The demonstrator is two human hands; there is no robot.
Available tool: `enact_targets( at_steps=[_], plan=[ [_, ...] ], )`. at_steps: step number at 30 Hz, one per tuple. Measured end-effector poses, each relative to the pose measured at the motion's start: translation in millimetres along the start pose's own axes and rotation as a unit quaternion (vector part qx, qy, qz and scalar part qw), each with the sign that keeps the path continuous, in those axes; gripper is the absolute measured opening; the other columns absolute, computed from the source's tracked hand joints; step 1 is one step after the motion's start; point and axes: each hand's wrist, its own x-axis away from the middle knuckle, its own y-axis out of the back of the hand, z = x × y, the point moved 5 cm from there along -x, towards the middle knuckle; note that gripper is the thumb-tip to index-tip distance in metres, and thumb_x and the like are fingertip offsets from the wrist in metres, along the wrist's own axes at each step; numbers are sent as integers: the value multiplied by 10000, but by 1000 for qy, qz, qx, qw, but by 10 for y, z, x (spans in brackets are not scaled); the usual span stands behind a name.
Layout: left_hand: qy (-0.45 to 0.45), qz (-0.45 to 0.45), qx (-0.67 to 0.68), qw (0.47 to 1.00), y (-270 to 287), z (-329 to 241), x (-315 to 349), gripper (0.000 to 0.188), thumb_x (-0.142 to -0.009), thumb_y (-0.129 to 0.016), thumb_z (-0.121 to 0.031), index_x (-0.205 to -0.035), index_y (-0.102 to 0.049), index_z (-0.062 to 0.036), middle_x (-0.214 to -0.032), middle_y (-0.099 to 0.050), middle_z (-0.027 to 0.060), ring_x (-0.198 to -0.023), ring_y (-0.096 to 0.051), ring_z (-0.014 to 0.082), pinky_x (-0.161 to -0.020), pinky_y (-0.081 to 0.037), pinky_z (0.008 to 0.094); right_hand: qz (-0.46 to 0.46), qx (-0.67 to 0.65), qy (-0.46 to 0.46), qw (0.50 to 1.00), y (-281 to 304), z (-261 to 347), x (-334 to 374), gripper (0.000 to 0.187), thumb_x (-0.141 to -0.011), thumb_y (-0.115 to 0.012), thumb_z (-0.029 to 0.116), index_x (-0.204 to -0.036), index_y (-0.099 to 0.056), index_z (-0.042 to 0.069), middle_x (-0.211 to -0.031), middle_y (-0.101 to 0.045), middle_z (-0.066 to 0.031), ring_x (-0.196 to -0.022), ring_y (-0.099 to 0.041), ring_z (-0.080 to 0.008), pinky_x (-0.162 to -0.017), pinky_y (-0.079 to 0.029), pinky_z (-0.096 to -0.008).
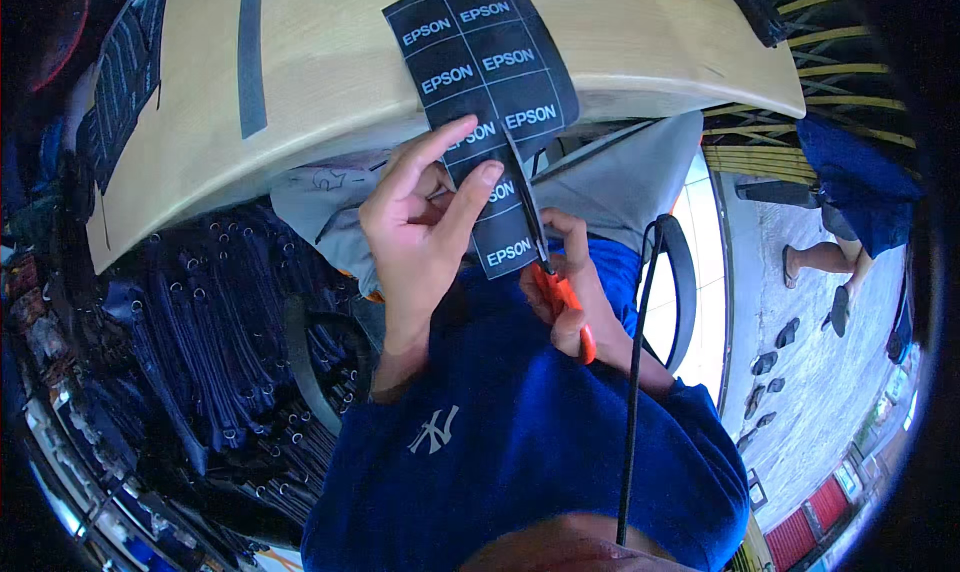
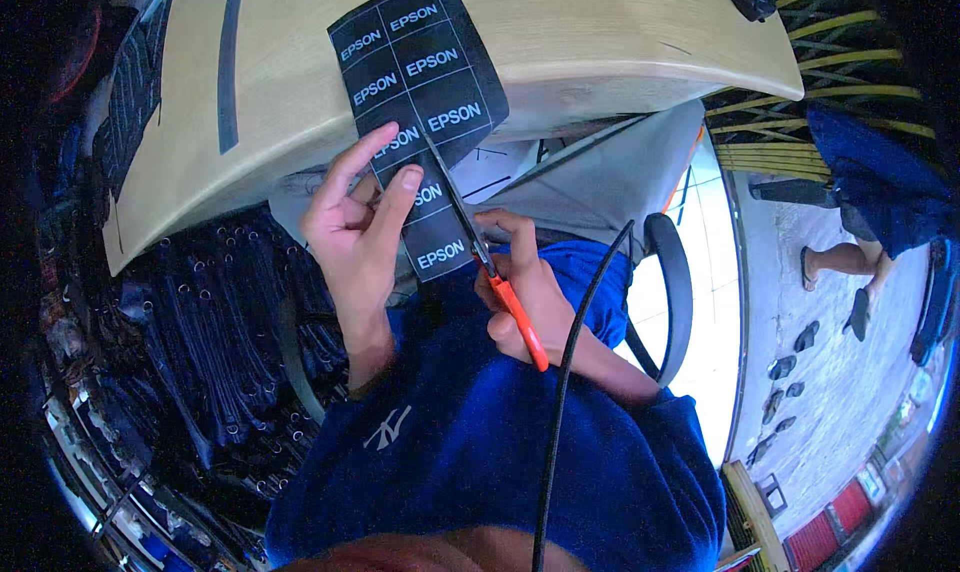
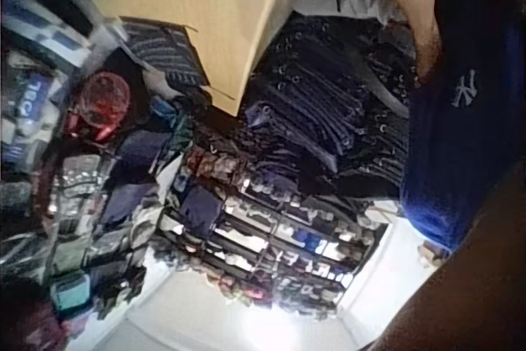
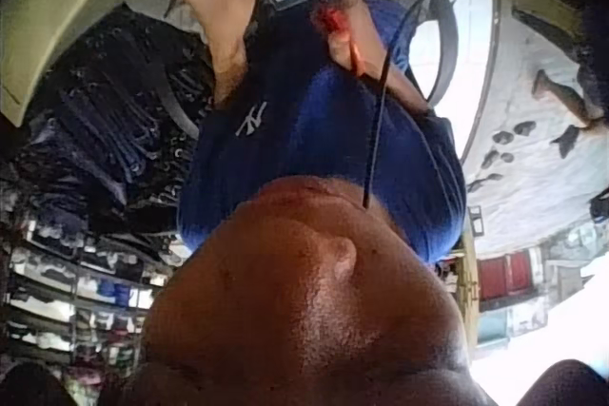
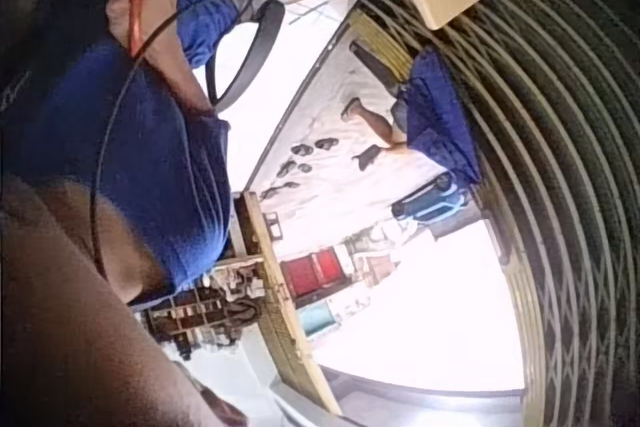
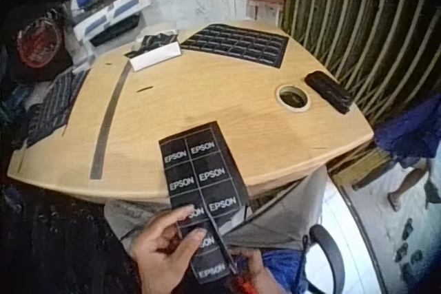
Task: Cutting individual brand tags from a printed sheet using scissors.
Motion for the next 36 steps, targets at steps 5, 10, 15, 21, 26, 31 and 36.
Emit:
enact_targets(
  at_steps=[5,10,15,21,26,31,36],
  plan=[
    [-16,15,28,999,-43,29,48,411,-761,-697,62,-1156,-590,22,-962,-596,32,-638,-511,-8,-512,-406,141,-23,-19,3,1000,4,73,-26,1147,-605,-350,899,-1275,-211,-21,-540,-418,-20,-468,-412,-120,-444,-282,-273],
    [-27,34,-4,999,-73,41,81,457,-735,-713,77,-1169,-583,25,-1058,-580,76,-648,-525,7,-523,-419,148,-35,-24,2,999,12,64,-52,1168,-591,-358,902,-1271,-211,-35,-569,-424,-25,-484,-409,-115,-453,-286,-272],
    [-22,25,28,999,-86,48,71,462,-732,-711,87,-1171,-581,25,-1065,-581,79,-668,-535,12,-537,-435,151,-42,-24,29,998,2,77,-66,1074,-684,-360,847,-1267,-219,-44,-583,-456,-41,-492,-436,-128,-457,-303,-271],
    [-27,26,25,999,-91,2,73,462,-735,-705,92,-1175,-576,30,-1070,-586,78,-688,-556,25,-564,-460,156,-38,-2,29,999,10,35,-58,971,-770,-350,781,-1243,-244,-61,-595,-516,-78,-502,-505,-162,-476,-358,-278],
    [-12,42,34,998,-76,22,74,467,-742,-700,91,-1185,-562,39,-1072,-589,86,-713,-578,36,-570,-466,157,-27,21,20,999,30,82,-58,929,-796,-355,751,-1221,-269,-71,-620,-546,-101,-531,-546,-181,-501,-395,-291],
    [-21,36,39,998,-78,8,78,460,-752,-693,87,-1189,-556,40,-1062,-597,87,-737,-595,48,-591,-477,164,-21,29,35,999,39,101,-56,904,-809,-368,729,-1214,-276,-73,-659,-572,-128,-573,-578,-188,-526,-422,-298],
    [5,33,79,996,-126,-124,71,465,-794,-656,72,-1233,-506,43,-1017,-623,120,-786,-607,77,-632,-495,186,-23,23,43,999,49,146,-53,903,-800,-373,737,-1212,-298,-63,-660,-557,-119,-571,-561,-169,-519,-416,-284]
  ],
)
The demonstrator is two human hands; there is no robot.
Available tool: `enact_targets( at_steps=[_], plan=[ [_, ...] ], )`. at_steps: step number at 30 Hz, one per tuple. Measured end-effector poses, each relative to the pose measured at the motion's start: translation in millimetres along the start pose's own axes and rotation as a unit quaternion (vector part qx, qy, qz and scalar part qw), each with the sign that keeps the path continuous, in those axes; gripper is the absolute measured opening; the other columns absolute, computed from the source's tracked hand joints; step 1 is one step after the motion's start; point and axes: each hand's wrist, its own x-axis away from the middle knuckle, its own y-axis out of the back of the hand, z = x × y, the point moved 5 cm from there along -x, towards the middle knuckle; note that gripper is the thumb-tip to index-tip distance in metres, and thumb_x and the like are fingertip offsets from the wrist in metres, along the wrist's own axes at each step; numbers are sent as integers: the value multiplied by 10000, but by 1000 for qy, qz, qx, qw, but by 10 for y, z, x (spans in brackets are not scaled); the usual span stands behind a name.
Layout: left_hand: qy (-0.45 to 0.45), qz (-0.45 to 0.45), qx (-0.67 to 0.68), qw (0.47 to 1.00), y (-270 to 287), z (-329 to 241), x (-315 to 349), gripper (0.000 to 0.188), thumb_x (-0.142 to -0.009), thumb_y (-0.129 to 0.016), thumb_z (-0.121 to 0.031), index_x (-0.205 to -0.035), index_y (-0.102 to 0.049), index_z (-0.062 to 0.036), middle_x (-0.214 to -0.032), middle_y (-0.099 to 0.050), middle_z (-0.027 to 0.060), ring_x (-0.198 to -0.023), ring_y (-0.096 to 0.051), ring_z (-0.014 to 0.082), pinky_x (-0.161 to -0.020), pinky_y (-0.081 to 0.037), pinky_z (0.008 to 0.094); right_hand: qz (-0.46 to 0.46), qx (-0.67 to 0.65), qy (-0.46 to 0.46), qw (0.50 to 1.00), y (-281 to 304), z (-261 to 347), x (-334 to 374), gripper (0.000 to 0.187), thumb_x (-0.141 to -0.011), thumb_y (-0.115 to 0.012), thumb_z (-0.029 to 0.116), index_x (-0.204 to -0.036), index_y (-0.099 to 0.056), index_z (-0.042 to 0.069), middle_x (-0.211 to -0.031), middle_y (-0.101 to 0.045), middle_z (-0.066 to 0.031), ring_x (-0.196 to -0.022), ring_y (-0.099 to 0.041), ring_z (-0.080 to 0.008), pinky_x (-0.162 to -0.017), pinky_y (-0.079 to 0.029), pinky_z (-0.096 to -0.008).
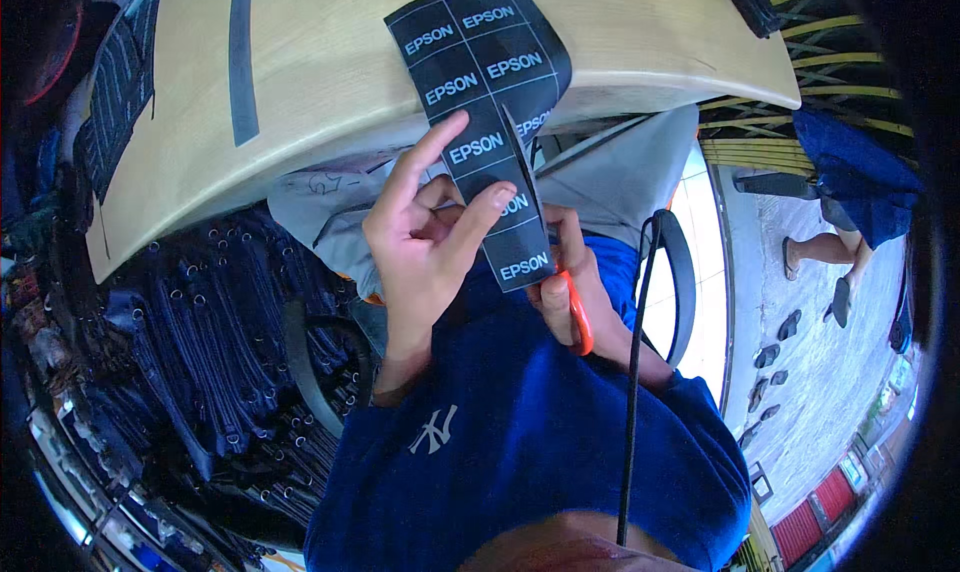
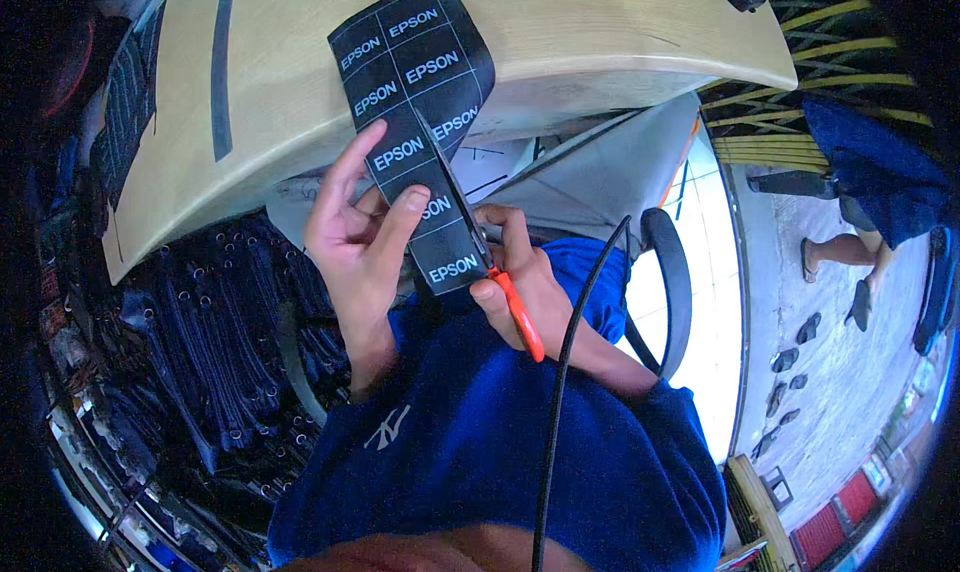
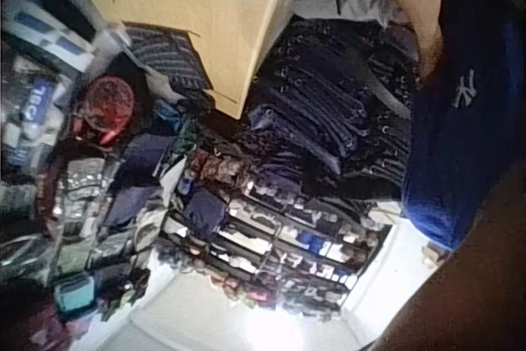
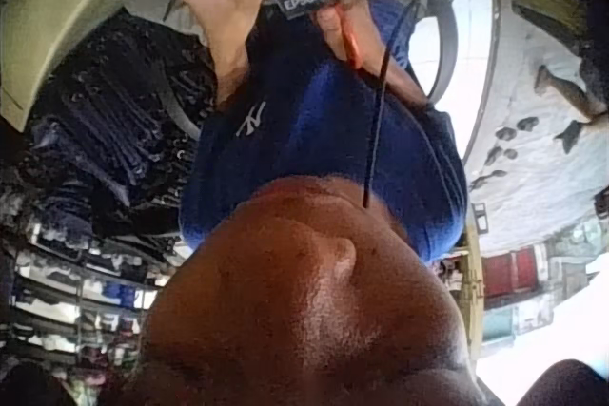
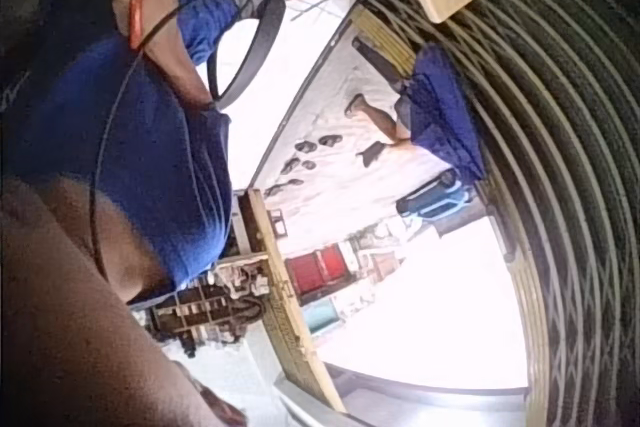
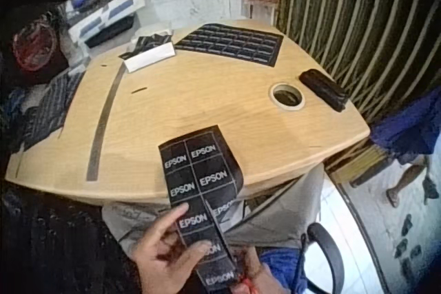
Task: Cutting individual brand tags from a printed sheet using scissors.
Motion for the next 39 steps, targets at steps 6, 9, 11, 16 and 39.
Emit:
enact_targets(
  at_steps=[6,9,11,16,39],
  plan=[
    [-54,-12,-47,997,38,10,-92,426,-830,-611,73,-1236,-488,46,-963,-640,140,-841,-602,97,-670,-498,192,-1,24,-13,1000,13,-35,11,936,-774,-379,763,-1223,-283,-53,-587,-499,-72,-503,-511,-153,-463,-370,-278],
    [-15,-5,-30,999,30,7,-93,418,-824,-623,70,-1224,-506,49,-983,-628,124,-839,-600,88,-653,-499,187,1,18,-15,1000,19,-67,16,981,-742,-376,795,-1237,-261,-44,-576,-500,-67,-491,-507,-155,-451,-360,-275],
    [-24,-11,-41,999,37,38,-79,426,-815,-634,69,-1223,-515,46,-995,-619,113,-838,-600,85,-642,-498,185,-6,13,-15,1000,6,-60,19,1012,-719,-372,815,-1245,-251,-41,-576,-500,-67,-491,-505,-154,-451,-354,-271],
    [-36,14,-52,998,57,39,-72,462,-791,-659,71,-1233,-530,30,-1019,-594,84,-851,-601,89,-635,-502,182,-6,-4,-21,1000,0,-14,8,1103,-653,-383,866,-1269,-221,-35,-594,-512,-77,-501,-503,-152,-458,-343,-265],
    [-25,70,-19,997,87,-8,-92,482,-713,-706,109,-1166,-554,51,-1075,-586,115,-859,-649,155,-661,-554,215,14,-23,-7,1000,-11,-34,3,1148,-626,-413,874,-1292,-190,-34,-584,-431,-34,-499,-416,-126,-468,-297,-271]
  ],
)
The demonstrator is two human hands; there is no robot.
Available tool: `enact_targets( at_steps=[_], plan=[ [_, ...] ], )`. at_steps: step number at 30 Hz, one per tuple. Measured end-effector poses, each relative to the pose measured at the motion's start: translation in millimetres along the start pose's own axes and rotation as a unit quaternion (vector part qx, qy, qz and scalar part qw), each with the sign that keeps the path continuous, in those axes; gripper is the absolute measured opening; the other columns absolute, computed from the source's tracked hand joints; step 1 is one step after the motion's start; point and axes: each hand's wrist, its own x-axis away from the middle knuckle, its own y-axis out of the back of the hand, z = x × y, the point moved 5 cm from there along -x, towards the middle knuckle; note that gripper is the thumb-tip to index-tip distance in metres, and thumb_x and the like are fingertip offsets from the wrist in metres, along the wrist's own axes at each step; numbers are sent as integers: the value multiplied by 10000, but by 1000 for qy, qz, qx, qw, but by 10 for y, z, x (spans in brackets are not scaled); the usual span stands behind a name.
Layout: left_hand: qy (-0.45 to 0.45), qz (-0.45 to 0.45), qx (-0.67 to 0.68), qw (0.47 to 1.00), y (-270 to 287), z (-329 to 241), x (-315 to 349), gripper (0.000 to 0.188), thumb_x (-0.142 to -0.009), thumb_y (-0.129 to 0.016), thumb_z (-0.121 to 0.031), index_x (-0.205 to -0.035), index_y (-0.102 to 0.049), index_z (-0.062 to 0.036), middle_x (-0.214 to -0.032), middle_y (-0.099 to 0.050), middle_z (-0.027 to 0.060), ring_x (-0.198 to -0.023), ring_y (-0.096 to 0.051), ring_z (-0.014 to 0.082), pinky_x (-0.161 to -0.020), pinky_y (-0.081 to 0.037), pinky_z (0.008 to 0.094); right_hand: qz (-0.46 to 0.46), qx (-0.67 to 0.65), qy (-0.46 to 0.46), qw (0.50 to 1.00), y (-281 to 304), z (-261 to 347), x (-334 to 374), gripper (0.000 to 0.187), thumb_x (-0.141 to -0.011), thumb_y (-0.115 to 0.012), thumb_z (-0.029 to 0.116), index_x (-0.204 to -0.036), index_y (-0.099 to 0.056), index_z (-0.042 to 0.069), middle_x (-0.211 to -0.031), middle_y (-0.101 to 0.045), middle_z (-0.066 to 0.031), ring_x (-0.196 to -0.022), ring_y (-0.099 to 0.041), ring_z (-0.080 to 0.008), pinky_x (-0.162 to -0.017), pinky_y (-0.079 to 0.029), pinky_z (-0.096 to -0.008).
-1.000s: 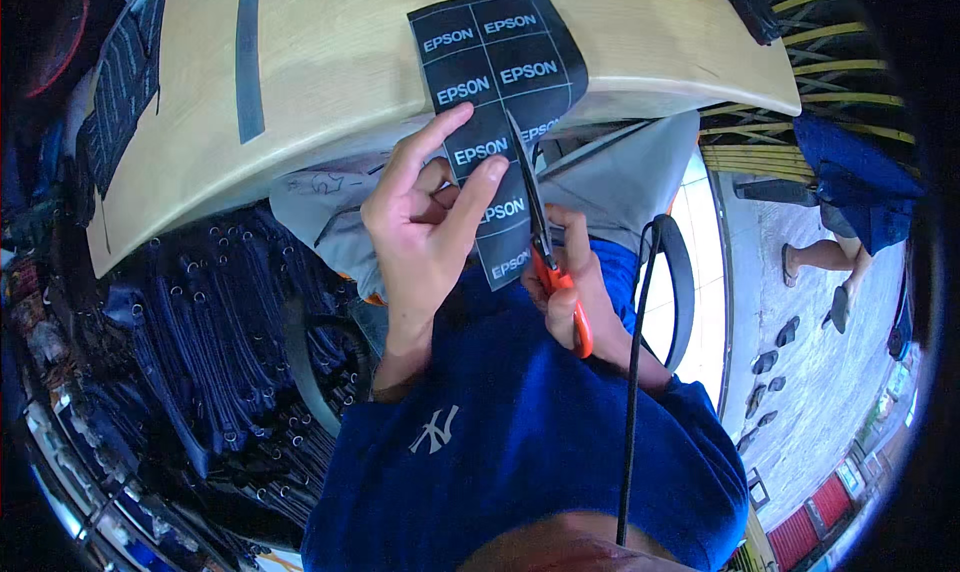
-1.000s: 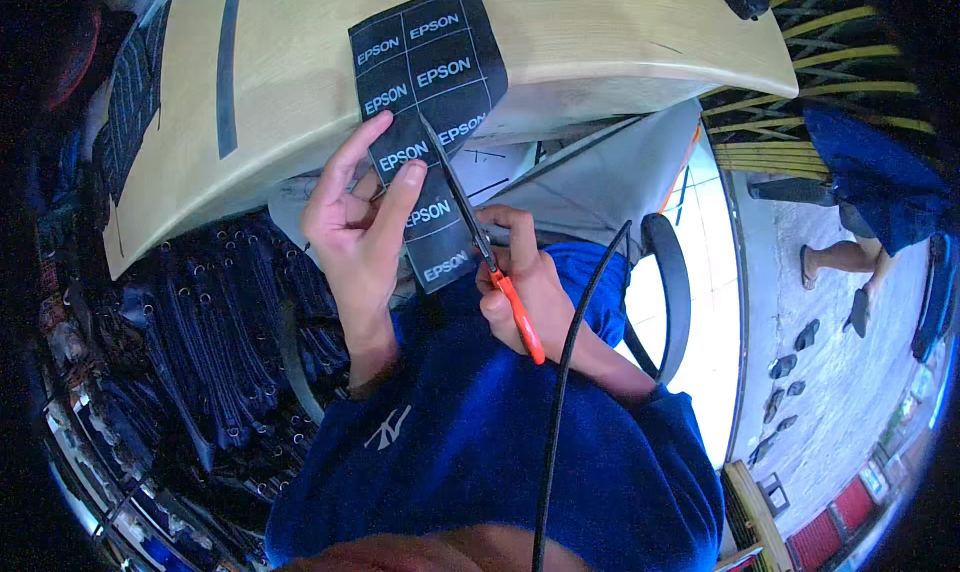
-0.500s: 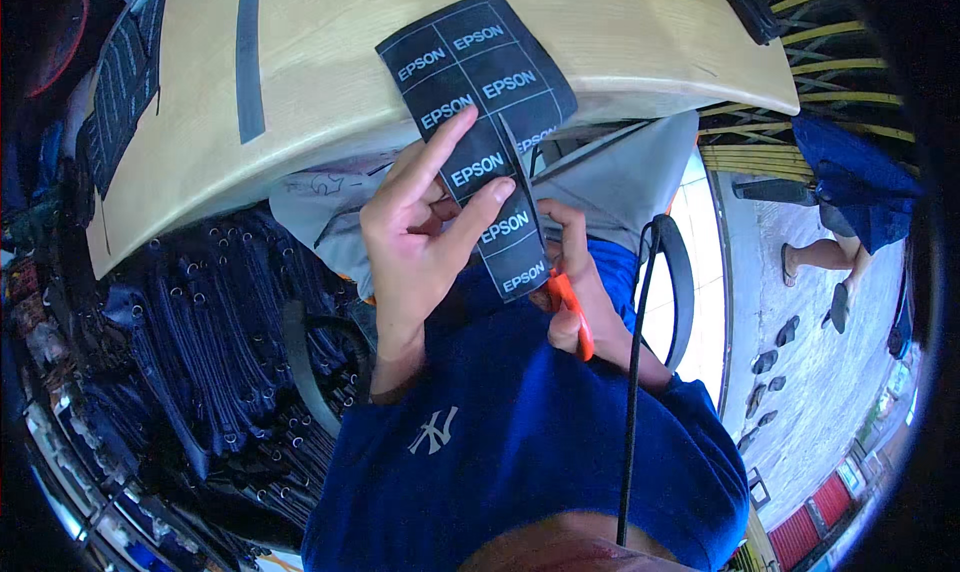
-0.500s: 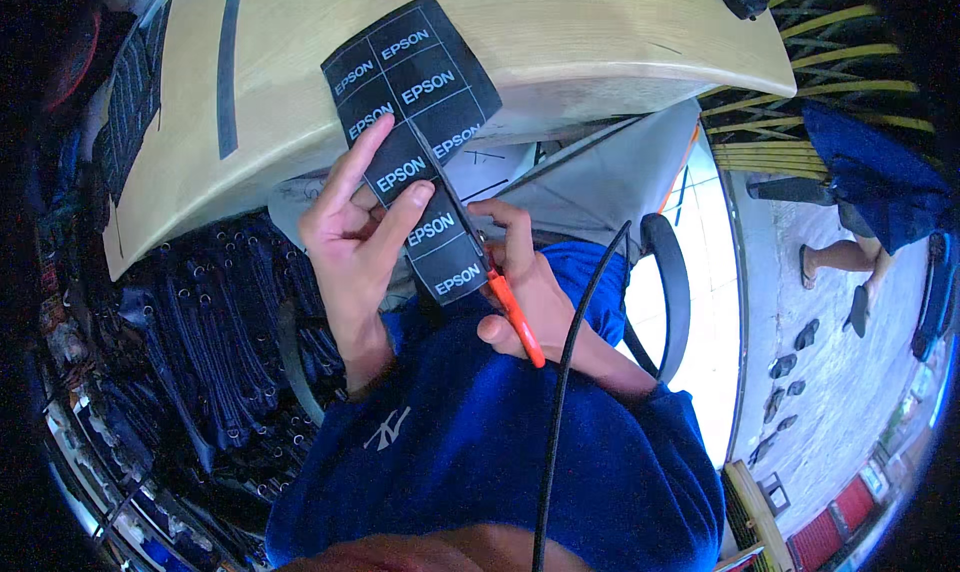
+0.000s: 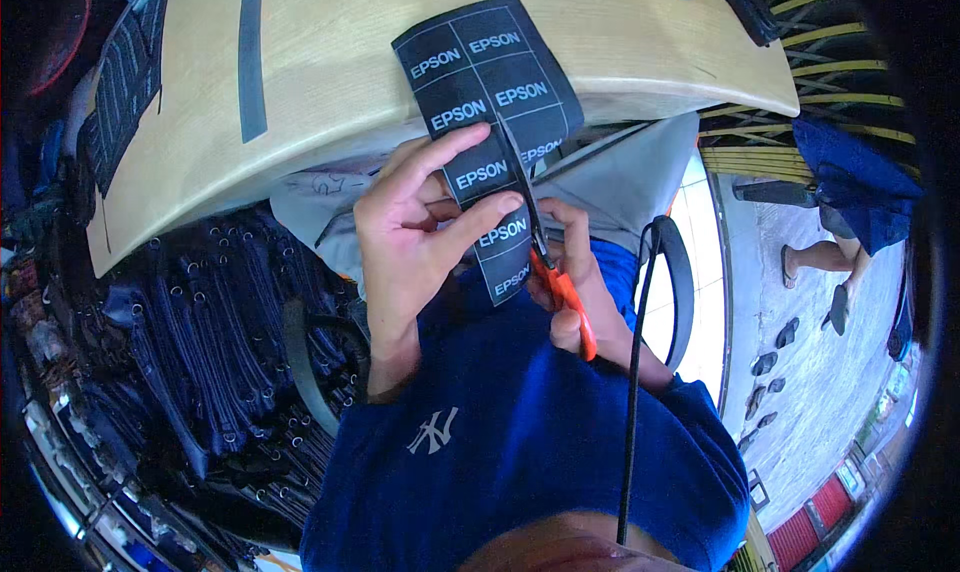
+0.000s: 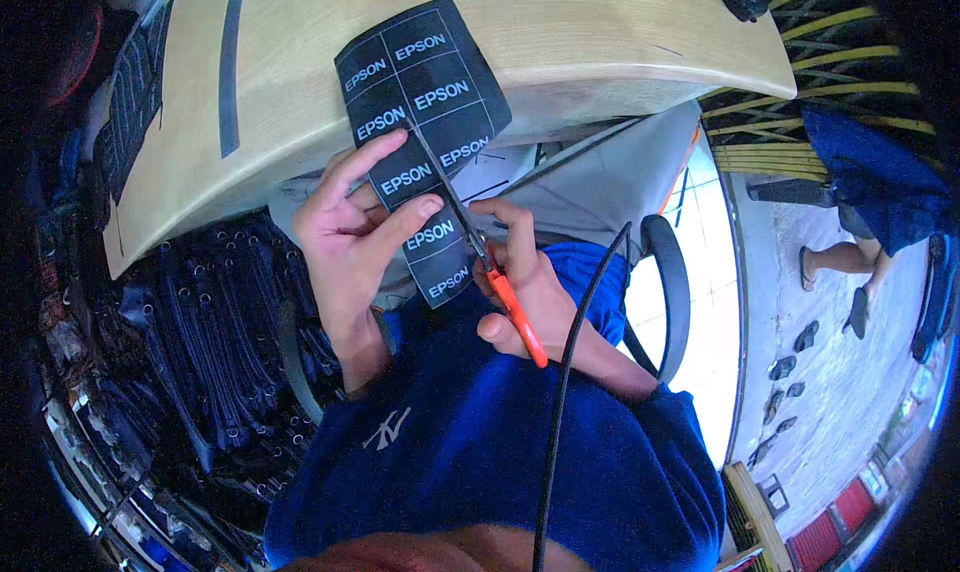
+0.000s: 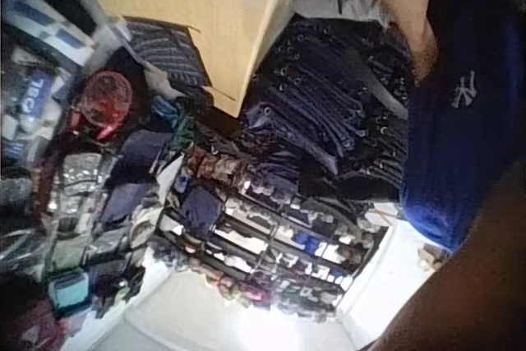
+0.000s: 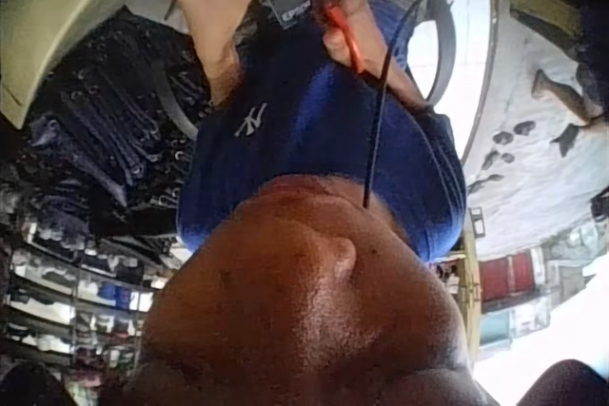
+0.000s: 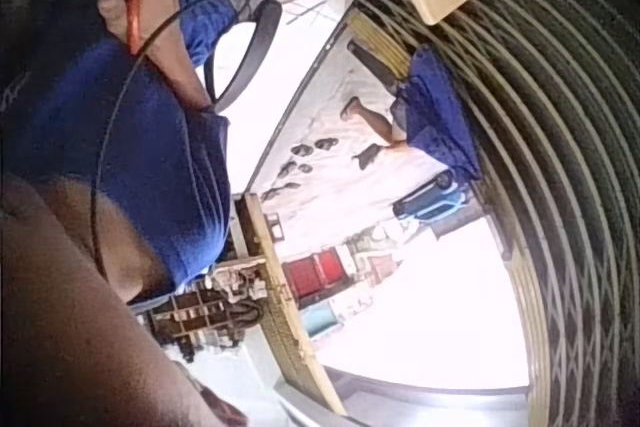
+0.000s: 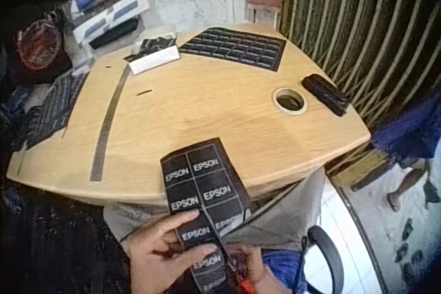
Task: Cutting individual brand tags from a printed sheet using scissors.
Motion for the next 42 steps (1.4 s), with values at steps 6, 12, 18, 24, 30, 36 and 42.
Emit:
enact_targets(
  at_steps=[6,12,18,24,30,36,42],
  plan=[
    [32,22,-21,999,-5,-11,14,514,-697,-670,166,-1184,-530,79,-1127,-551,130,-946,-626,192,-771,-555,271,-8,-2,-4,1000,0,42,-11,1104,-665,-398,854,-1296,-191,-27,-617,-482,-57,-514,-444,-135,-480,-324,-272],
    [48,12,-29,998,-38,-26,13,536,-683,-683,161,-1190,-532,77,-1122,-555,119,-934,-629,181,-765,-554,265,-11,-2,-7,1000,-5,77,-6,1028,-735,-374,807,-1287,-196,-41,-726,-604,-144,-622,-607,-212,-546,-426,-289],
    [18,10,-40,999,-6,-14,26,524,-684,-739,94,-1175,-571,27,-1104,-578,112,-854,-649,141,-618,-547,191,-10,48,10,999,12,83,-18,957,-786,-377,756,-1258,-218,-61,-691,-597,-136,-620,-620,-231,-550,-440,-304],
    [6,18,-58,998,5,17,27,547,-686,-741,88,-1196,-550,34,-1094,-592,122,-851,-648,131,-609,-536,186,-3,49,-26,998,18,77,-10,940,-784,-391,754,-1233,-258,-61,-694,-593,-138,-614,-618,-232,-546,-443,-305],
    [8,17,-8,1000,-14,-38,4,573,-717,-724,75,-1238,-487,43,-981,-652,140,-864,-649,140,-670,-540,211,-10,67,-20,998,31,65,2,943,-773,-385,766,-1240,-267,-43,-614,-532,-89,-535,-558,-196,-487,-405,-303],
    [6,-76,-131,989,9,-19,-14,324,-786,-693,24,-1102,-623,0,-569,-387,-90,-515,-336,-27,-467,-240,146,-36,37,-7,999,14,-18,13,1029,-708,-360,824,-1262,-246,-36,-537,-472,-55,-469,-487,-150,-439,-333,-279],
    [30,-37,-90,995,-25,-26,38,414,-745,-710,71,-1143,-619,4,-770,-540,-30,-574,-400,-29,-468,-317,143,-35,15,10,999,4,-19,-10,1117,-646,-347,874,-1276,-218,-39,-546,-455,-41,-473,-458,-136,-450,-315,-264]
  ],
)
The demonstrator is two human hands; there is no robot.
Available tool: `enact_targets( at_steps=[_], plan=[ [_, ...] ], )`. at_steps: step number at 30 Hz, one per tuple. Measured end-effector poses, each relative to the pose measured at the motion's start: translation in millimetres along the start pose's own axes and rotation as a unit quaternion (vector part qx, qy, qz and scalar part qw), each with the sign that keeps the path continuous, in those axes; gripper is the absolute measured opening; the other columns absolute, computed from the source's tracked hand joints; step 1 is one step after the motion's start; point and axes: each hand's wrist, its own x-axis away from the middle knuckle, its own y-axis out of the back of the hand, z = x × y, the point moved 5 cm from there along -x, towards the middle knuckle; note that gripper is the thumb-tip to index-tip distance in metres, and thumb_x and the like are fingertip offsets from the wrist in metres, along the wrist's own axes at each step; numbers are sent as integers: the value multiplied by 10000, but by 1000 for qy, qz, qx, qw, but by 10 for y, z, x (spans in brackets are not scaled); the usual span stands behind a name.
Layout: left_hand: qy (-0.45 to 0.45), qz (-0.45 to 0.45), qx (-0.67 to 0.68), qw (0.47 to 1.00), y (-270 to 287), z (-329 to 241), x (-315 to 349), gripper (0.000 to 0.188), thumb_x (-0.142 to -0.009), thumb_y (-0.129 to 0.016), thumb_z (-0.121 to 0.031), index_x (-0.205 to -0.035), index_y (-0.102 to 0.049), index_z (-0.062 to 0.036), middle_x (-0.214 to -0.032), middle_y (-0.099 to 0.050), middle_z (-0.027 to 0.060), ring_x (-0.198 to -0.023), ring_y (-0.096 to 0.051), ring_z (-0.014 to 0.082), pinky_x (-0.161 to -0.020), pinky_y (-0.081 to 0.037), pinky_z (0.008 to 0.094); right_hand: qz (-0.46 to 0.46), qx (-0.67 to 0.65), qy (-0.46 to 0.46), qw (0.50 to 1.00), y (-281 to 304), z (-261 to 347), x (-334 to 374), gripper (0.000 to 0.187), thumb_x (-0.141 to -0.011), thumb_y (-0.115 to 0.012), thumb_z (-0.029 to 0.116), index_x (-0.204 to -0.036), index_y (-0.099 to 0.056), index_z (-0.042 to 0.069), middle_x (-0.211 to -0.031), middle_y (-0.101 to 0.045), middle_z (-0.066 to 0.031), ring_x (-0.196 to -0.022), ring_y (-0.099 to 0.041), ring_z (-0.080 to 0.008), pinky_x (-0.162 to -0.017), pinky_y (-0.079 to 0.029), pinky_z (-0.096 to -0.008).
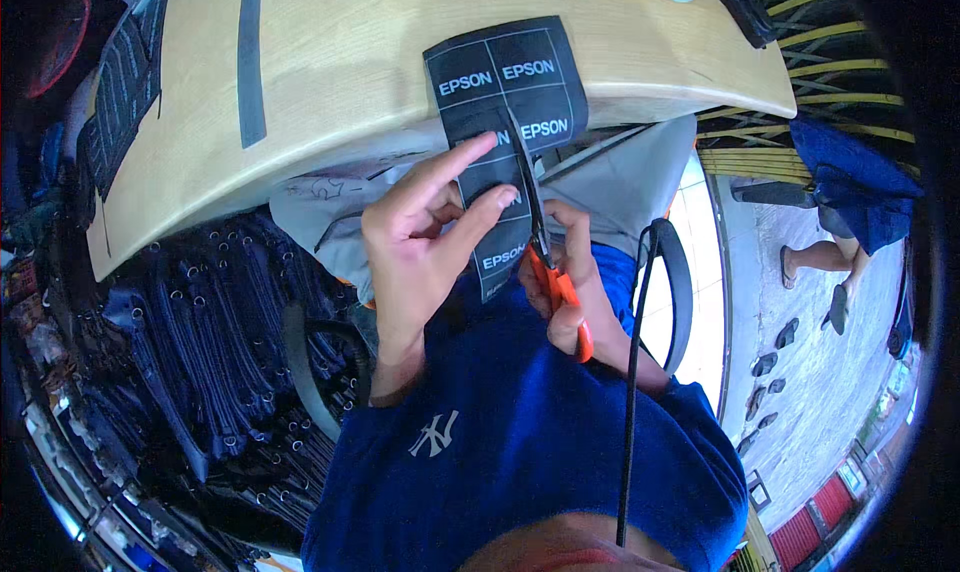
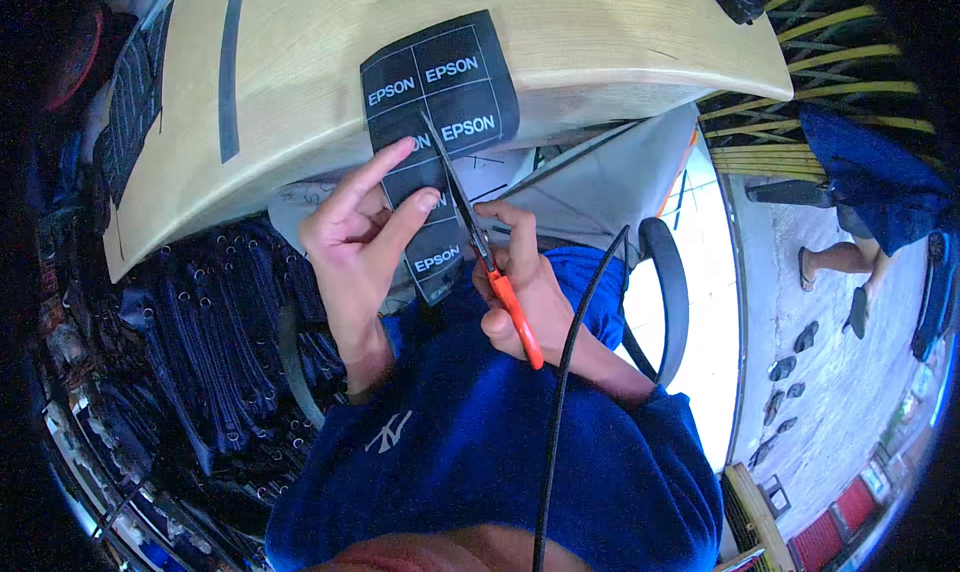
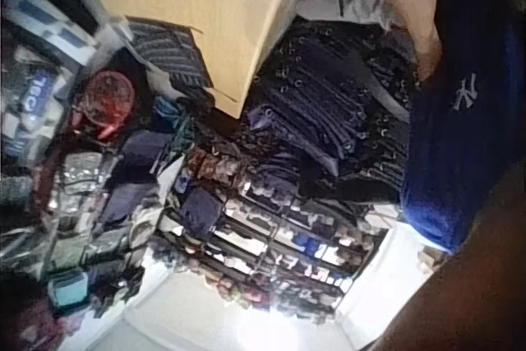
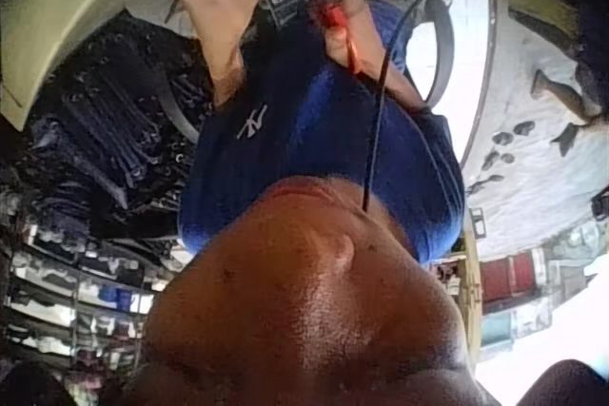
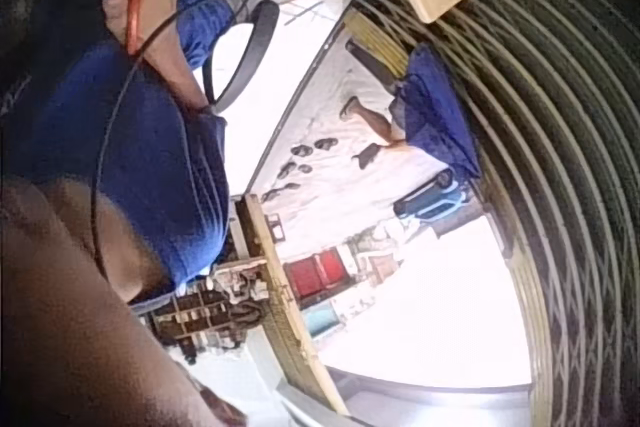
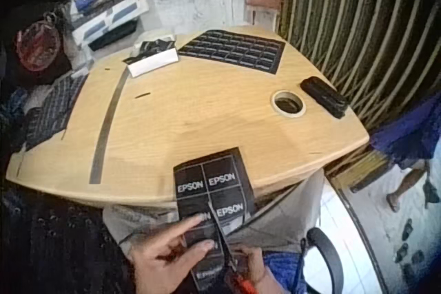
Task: Cutting individual brand tags from a printed sheet using scissors.
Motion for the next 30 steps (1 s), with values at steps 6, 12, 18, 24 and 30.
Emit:
enact_targets(
  at_steps=[6,12,18,24,30],
  plan=[
    [-1,18,3,1000,22,85,33,430,-741,-709,79,-1154,-614,4,-845,-587,-4,-589,-430,-19,-476,-341,144,3,-13,-11,1000,-9,55,2,1096,-664,-343,863,-1278,-223,-37,-581,-475,-51,-502,-466,-133,-467,-326,-265],
    [7,19,43,999,-30,119,30,426,-742,-706,80,-1152,-613,7,-865,-606,14,-598,-461,-13,-506,-393,147,-2,-3,-18,1000,-21,41,-2,945,-782,-310,778,-1256,-249,-37,-601,-504,-68,-516,-494,-163,-494,-369,-293],
    [16,28,40,999,-29,118,35,425,-741,-704,82,-1150,-612,11,-878,-612,33,-632,-486,-13,-523,-411,152,14,14,-11,1000,-4,31,4,840,-845,-328,699,-1240,-269,-40,-635,-507,-88,-541,-504,-175,-517,-386,-307],
    [14,27,61,998,-22,82,9,395,-755,-694,71,-1137,-605,23,-925,-617,49,-729,-550,31,-589,-463,175,15,19,-15,1000,7,57,3,814,-852,-334,688,-1220,-311,-38,-651,-494,-89,-550,-497,-176,-528,-396,-314],
    [-15,-10,31,999,-49,-7,-129,344,-793,-659,65,-1130,-591,43,-1044,-592,95,-851,-604,99,-676,-514,213,4,19,-7,1000,7,36,13,892,-804,-345,743,-1250,-263,-25,-599,-479,-71,-499,-483,-161,-491,-381,-298]
  ],
)
